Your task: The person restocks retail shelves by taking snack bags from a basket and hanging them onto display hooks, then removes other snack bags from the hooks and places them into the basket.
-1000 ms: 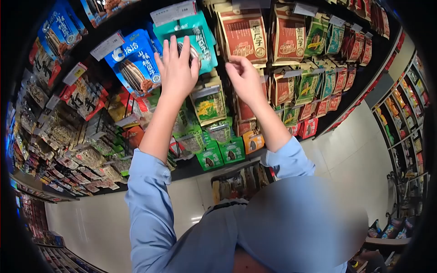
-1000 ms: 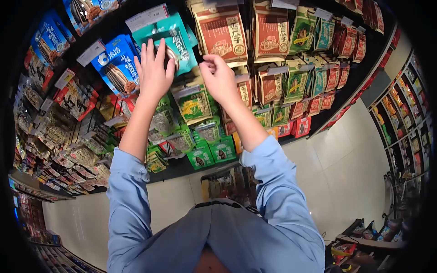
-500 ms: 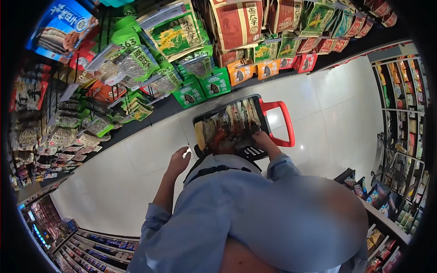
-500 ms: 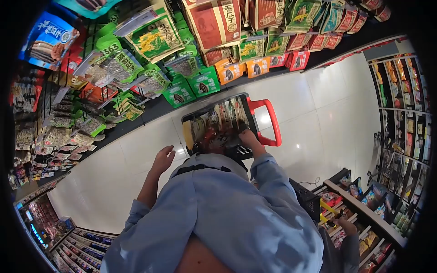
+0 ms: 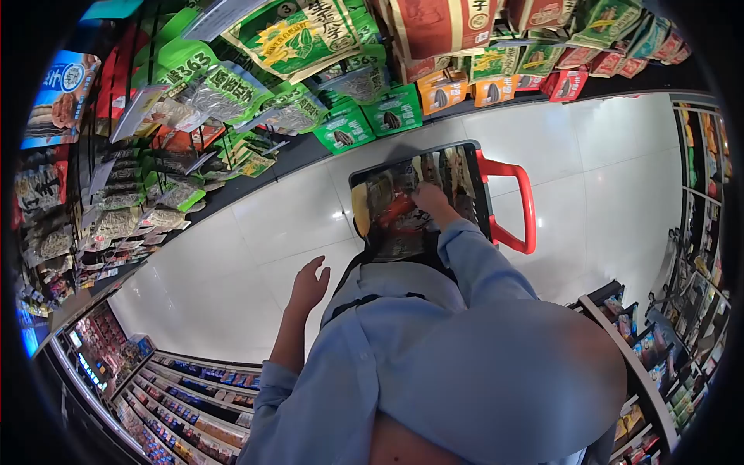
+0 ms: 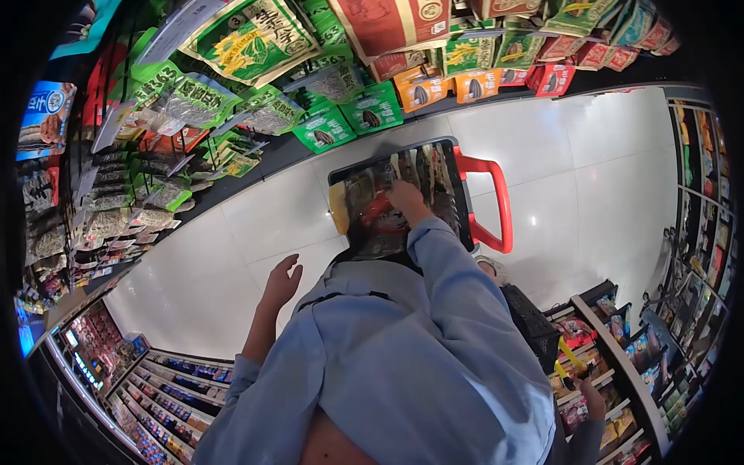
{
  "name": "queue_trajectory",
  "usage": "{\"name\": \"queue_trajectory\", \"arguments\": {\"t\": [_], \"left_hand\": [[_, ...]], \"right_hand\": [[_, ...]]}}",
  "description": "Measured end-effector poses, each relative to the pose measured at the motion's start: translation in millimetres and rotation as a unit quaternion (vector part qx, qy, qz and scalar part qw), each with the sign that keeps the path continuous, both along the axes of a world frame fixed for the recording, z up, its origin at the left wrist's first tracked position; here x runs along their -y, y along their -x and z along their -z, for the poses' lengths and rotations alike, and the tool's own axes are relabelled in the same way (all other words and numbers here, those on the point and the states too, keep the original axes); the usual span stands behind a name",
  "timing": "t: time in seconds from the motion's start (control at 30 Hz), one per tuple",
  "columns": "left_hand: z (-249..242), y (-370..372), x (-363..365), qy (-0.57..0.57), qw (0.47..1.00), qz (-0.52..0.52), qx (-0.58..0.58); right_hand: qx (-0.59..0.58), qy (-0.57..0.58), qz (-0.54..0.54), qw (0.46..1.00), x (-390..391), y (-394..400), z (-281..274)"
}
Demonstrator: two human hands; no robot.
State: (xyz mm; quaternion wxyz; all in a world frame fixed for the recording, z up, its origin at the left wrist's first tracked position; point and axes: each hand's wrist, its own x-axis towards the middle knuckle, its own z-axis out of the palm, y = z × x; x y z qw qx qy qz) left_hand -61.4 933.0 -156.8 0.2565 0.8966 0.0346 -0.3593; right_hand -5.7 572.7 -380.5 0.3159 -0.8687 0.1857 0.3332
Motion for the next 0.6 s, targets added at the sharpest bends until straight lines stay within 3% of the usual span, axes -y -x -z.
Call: {"name": "queue_trajectory", "arguments": {"t": [0.17, 0.33, 0.6], "left_hand": [[-2, 13, -20, -0.023, 0.999, -0.03, -0.026], [-15, 19, -36, -0.008, 0.998, -0.046, -0.038], [-15, 39, -84, -0.032, 0.998, -0.041, -0.045]], "right_hand": [[-0.022, -0.063, -0.145, 0.987, -94, -16, -8], [-0.045, -0.032, -0.079, 0.995, -170, -19, 13], [0.015, 0.026, -0.038, 0.999, -173, -10, 49]]}}
